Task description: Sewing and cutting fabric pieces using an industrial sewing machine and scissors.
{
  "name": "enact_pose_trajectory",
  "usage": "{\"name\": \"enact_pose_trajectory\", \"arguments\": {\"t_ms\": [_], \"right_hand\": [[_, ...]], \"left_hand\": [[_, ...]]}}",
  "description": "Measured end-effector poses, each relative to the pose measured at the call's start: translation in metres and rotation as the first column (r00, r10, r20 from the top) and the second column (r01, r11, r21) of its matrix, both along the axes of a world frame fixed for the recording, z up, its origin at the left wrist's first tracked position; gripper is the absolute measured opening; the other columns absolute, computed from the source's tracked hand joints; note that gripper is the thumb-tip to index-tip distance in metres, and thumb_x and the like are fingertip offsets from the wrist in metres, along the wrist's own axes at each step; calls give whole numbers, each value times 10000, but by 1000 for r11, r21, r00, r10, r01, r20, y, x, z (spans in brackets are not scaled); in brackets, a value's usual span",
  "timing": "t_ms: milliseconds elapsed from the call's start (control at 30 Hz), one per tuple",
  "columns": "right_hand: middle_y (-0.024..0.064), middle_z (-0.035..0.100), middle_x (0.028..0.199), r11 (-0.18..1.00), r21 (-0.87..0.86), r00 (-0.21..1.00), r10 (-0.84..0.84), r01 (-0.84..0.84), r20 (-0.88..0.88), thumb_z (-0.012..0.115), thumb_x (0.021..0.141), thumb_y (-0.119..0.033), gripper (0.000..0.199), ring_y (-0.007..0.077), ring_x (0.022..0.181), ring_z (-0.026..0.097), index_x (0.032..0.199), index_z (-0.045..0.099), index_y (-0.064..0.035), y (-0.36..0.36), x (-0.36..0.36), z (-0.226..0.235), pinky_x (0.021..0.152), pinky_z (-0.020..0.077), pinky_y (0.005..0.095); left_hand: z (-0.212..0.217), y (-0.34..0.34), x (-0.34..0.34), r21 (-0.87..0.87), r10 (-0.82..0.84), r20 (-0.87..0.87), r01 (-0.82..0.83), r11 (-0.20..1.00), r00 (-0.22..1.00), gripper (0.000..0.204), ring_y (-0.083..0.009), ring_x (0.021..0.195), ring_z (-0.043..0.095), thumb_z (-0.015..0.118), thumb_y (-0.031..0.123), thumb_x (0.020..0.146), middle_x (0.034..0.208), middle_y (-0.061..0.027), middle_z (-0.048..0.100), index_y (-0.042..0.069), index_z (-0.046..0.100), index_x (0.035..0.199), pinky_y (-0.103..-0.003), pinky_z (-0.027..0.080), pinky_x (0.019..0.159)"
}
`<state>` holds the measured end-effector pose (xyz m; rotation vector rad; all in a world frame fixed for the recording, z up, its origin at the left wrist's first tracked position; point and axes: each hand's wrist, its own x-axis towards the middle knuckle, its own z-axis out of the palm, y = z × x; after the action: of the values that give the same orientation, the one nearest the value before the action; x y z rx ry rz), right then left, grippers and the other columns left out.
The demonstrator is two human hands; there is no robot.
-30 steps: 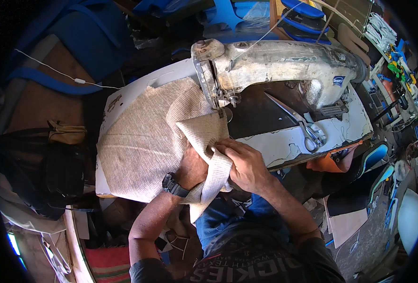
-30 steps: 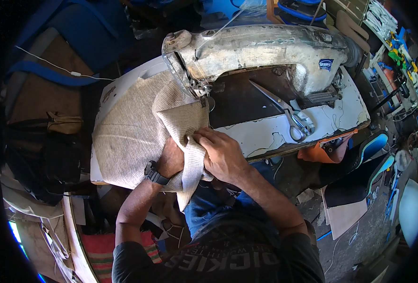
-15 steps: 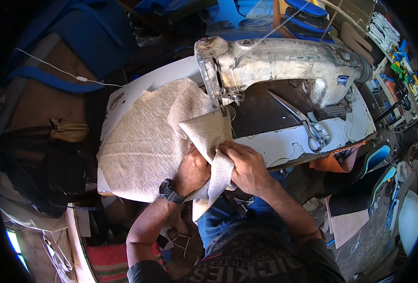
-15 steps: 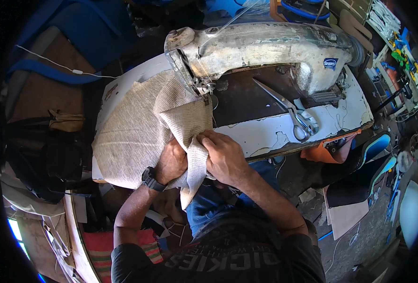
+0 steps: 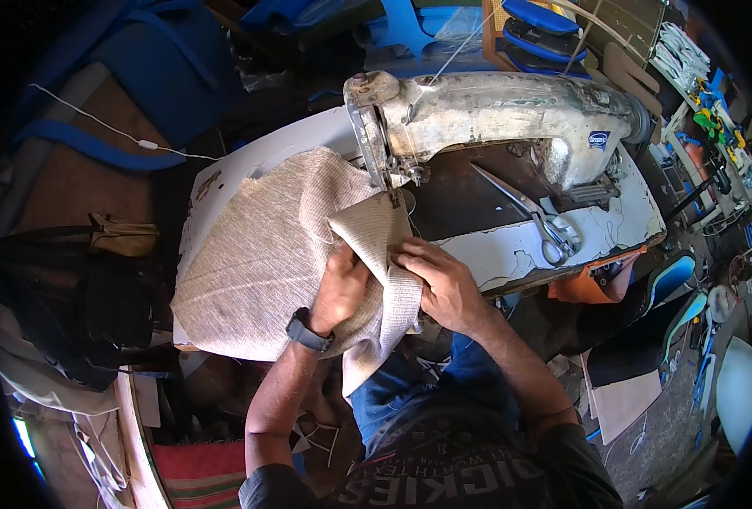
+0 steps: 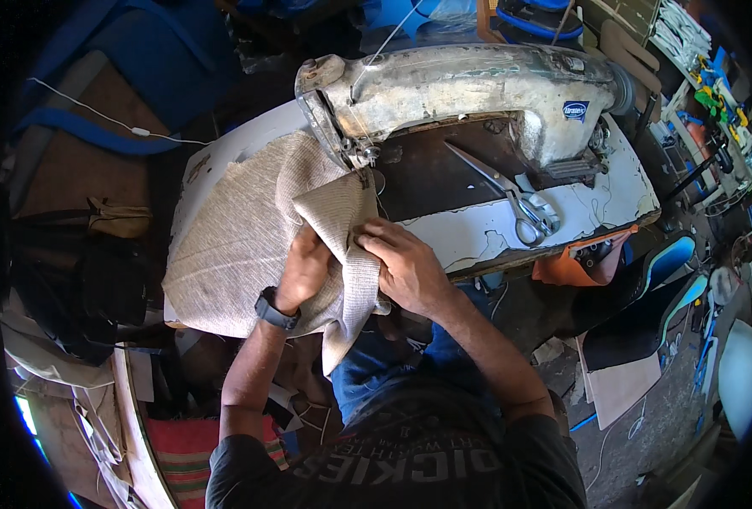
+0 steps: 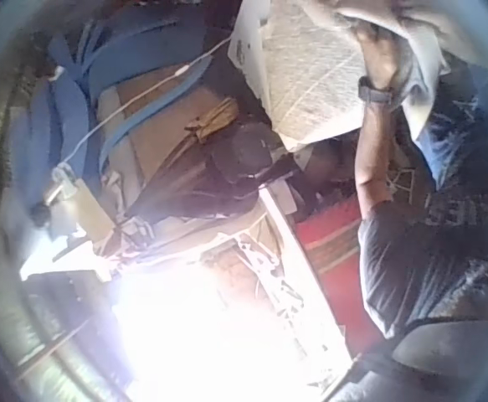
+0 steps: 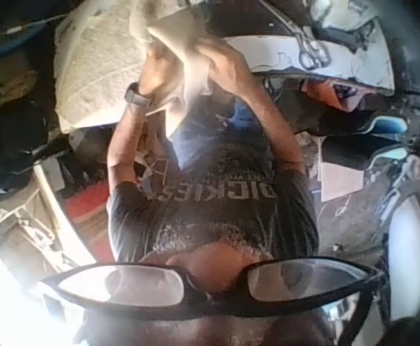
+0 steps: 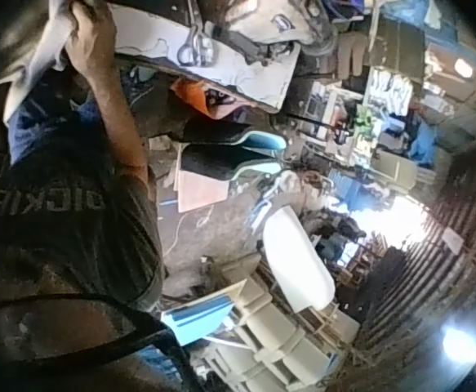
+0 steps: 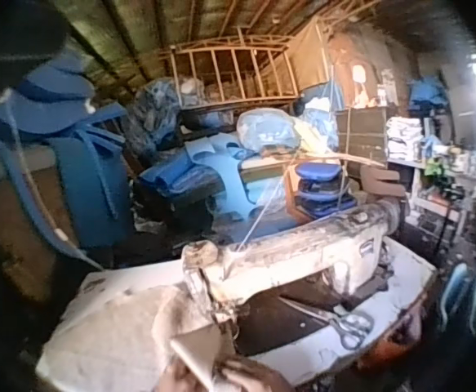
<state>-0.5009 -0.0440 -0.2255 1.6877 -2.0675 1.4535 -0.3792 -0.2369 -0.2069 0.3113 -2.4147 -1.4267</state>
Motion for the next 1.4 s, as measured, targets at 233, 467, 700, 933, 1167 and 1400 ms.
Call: {"name": "enact_pose_trajectory", "arguments": {"t_ms": [233, 467, 700, 933, 1167, 1400], "right_hand": [[233, 629, 1348, 967, -189, 969, -128, 168, 209, 681, 952, 85, 441, 381, 1249, 654, 1387, 637, 20, 43, 48, -26, 1066, 548, 451], [181, 734, 1285, 999, 22, 516, -42, 45, 856, 815, 1011, -135, 432, 227, 1172, 725, 1367, 639, 36, 56, 132, -105, 1010, 594, 380], [31, 822, 1051, 866, -142, 152, 241, -480, 959, 806, 1038, -203, 208, 74, 1017, 723, 1149, 815, -26, 58, 121, -49, 956, 580, 313], [41, 781, 1091, 763, -467, -64, 494, -448, 867, 628, 1154, -276, 326, 79, 982, 708, 1249, 746, 12, 59, 131, 26, 892, 567, 294], [146, 764, 906, 826, -173, 493, 473, -536, 731, 580, 1154, -284, 387, 224, 773, 720, 1032, 714, 58, 63, 116, 11, 721, 582, 399], [172, 619, 1457, 990, 17, 965, -130, 137, -226, 738, 766, 53, 495, 365, 1146, 652, 1258, 716, -1, 23, 15, 2, 979, 576, 474]], "left_hand": [[-2, 19, 24, 774, 80, -140, 59, 630, 987, 360, -181, 1190, 664, 563, 232, 1158, 1303, -110, 719, -35, 638, 1387, -355, 502, 1093], [15, 22, 31, 336, -38, 48, 20, 942, 998, 202, -80, 957, 652, 646, 167, 1132, 1036, -31, 756, -22, 705, 1173, -277, 535, 879], [21, 17, 32, 267, 133, 5, -130, 955, 991, 170, -122, 847, 671, 626, 142, 1127, 1047, -83, 734, -19, 684, 1126, -310, 567, 802], [73, -33, 44, -605, 315, -89, -303, 737, 945, 265, -257, 897, 709, 654, -15, 1036, 1054, -145, 671, 22, 679, 1297, -424, 632, 791], [63, 55, 66, -810, -348, 63, 252, 530, 936, 171, -281, 1013, 680, 770, 27, 781, 1069, -77, 627, 94, 727, 932, -398, 606, 857], [62, 62, 65, -705, -383, -2, 270, 656, 924, 160, -286, 997, 682, 756, -18, 772, 1054, -93, 608, 77, 687, 882, -404, 601, 864]]}}
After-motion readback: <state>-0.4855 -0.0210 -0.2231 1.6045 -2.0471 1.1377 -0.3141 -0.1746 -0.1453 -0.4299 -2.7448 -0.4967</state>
